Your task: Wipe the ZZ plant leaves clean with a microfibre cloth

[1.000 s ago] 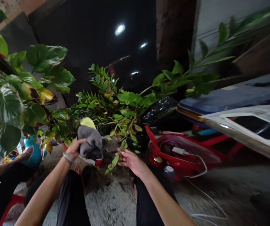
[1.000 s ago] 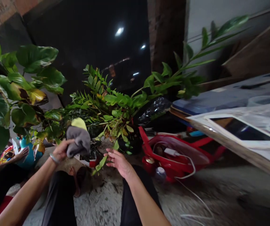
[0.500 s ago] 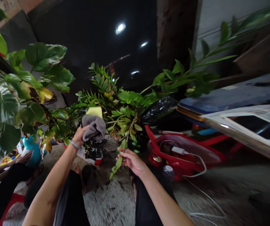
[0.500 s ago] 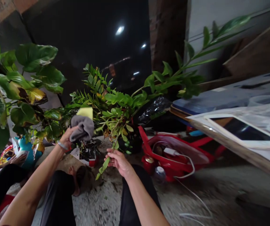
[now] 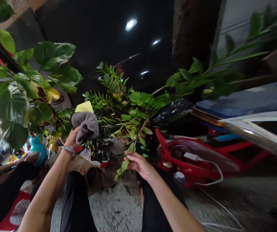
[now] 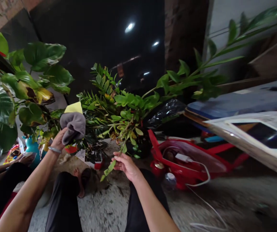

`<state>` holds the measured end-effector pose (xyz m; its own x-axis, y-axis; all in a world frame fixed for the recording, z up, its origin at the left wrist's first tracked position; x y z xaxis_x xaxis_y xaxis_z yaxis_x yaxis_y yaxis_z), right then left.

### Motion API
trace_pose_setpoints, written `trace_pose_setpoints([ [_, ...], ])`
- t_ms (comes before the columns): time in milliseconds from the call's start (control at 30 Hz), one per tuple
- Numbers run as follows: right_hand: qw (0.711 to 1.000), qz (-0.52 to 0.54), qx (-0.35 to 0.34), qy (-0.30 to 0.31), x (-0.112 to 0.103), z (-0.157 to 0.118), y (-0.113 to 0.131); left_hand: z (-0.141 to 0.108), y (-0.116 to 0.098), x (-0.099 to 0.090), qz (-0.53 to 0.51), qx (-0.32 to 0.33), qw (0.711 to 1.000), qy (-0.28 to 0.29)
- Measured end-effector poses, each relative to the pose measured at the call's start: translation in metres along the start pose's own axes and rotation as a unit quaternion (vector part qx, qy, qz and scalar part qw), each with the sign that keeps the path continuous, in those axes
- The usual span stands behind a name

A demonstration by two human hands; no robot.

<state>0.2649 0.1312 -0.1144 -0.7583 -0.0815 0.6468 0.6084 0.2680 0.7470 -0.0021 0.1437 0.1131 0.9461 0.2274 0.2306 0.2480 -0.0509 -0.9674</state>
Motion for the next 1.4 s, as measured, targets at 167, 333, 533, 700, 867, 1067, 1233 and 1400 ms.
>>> trace_pose_setpoints([
  [167, 0.999, -0.036, 0.016, -0.009, -0.007, -0.003, -0.001, -0.031, 0.084, -0.017, 0.103, -0.146, 0.983, 0.041],
  [333, 0.996, -0.068, 0.038, -0.031, -0.016, 0.000, -0.003, -0.046, 0.029, -0.034, 0.044, -0.115, 0.992, 0.000],
  [533, 0.998, -0.055, 0.027, -0.029, -0.004, 0.000, -0.006, -0.011, 0.003, -0.032, -0.064, -0.044, 0.994, -0.080],
  [700, 0.998, -0.062, 0.023, -0.017, -0.008, -0.003, -0.004, -0.042, 0.093, -0.025, 0.082, -0.139, 0.987, 0.027],
  [867, 0.997, -0.072, 0.026, -0.018, -0.015, 0.001, -0.004, -0.065, 0.047, -0.011, 0.112, -0.070, 0.988, 0.077],
  [1067, 0.995, -0.092, 0.026, -0.039, -0.005, -0.002, -0.005, -0.016, 0.008, -0.010, -0.013, 0.043, 0.999, -0.027],
  [1233, 0.983, -0.174, 0.000, -0.062, -0.007, -0.014, 0.006, -0.025, 0.108, -0.033, 0.156, -0.087, 0.984, -0.016],
  [1400, 0.976, -0.196, -0.083, -0.046, 0.009, -0.061, 0.044, -0.049, 0.082, -0.039, 0.116, -0.101, 0.986, 0.059],
])
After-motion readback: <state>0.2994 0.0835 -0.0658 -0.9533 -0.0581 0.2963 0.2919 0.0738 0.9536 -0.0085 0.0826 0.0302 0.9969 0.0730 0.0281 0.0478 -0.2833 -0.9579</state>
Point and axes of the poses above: each hand's wrist, its own z-axis towards the middle knuckle, its own x-axis out of the palm, y = z × x, the point moved 7 cm from there along z, towards the middle knuckle, and after that the axes turned 7 degrees about -x, right-handed, at the moved point
